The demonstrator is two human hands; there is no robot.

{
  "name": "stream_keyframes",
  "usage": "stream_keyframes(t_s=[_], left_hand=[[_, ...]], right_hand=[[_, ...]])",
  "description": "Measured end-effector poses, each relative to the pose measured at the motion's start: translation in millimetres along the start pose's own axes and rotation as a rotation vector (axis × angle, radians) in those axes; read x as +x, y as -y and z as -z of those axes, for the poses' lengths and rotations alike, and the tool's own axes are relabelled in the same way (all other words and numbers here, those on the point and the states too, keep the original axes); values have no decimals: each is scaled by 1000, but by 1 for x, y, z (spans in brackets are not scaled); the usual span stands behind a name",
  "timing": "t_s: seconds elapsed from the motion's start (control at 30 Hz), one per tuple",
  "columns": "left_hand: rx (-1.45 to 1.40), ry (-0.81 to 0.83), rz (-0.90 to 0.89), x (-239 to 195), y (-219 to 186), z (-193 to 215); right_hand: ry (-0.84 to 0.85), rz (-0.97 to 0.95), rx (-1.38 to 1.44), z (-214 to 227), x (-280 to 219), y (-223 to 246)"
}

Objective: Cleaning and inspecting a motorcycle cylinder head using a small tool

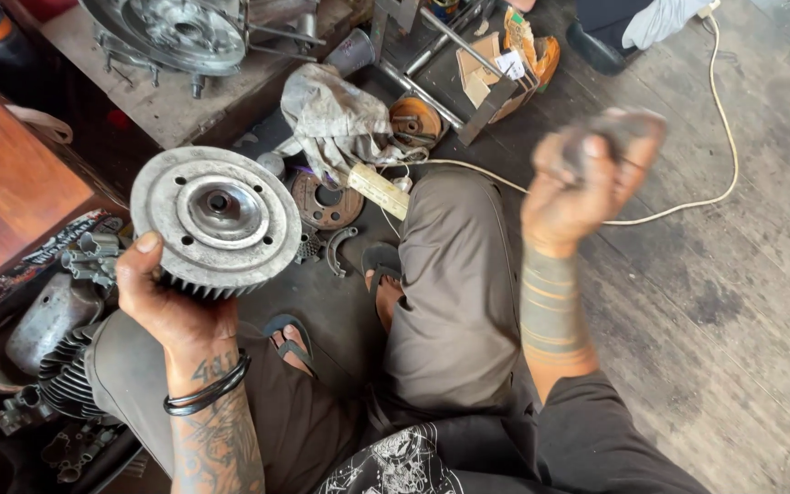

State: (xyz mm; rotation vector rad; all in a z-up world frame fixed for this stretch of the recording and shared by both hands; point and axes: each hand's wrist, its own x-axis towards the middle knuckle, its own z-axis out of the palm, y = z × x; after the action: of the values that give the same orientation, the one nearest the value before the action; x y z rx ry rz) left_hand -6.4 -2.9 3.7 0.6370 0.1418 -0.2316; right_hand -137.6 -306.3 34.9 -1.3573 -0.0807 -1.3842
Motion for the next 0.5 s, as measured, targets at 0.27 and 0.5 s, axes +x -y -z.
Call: stream_keyframes(t_s=[0.27,0.5], left_hand=[[-58,-13,21,-1,-1,3],[-75,6,28,2,6,4]], right_hand=[[-225,-6,-208,136,-6,29],[-473,164,-290,213,25,49]])
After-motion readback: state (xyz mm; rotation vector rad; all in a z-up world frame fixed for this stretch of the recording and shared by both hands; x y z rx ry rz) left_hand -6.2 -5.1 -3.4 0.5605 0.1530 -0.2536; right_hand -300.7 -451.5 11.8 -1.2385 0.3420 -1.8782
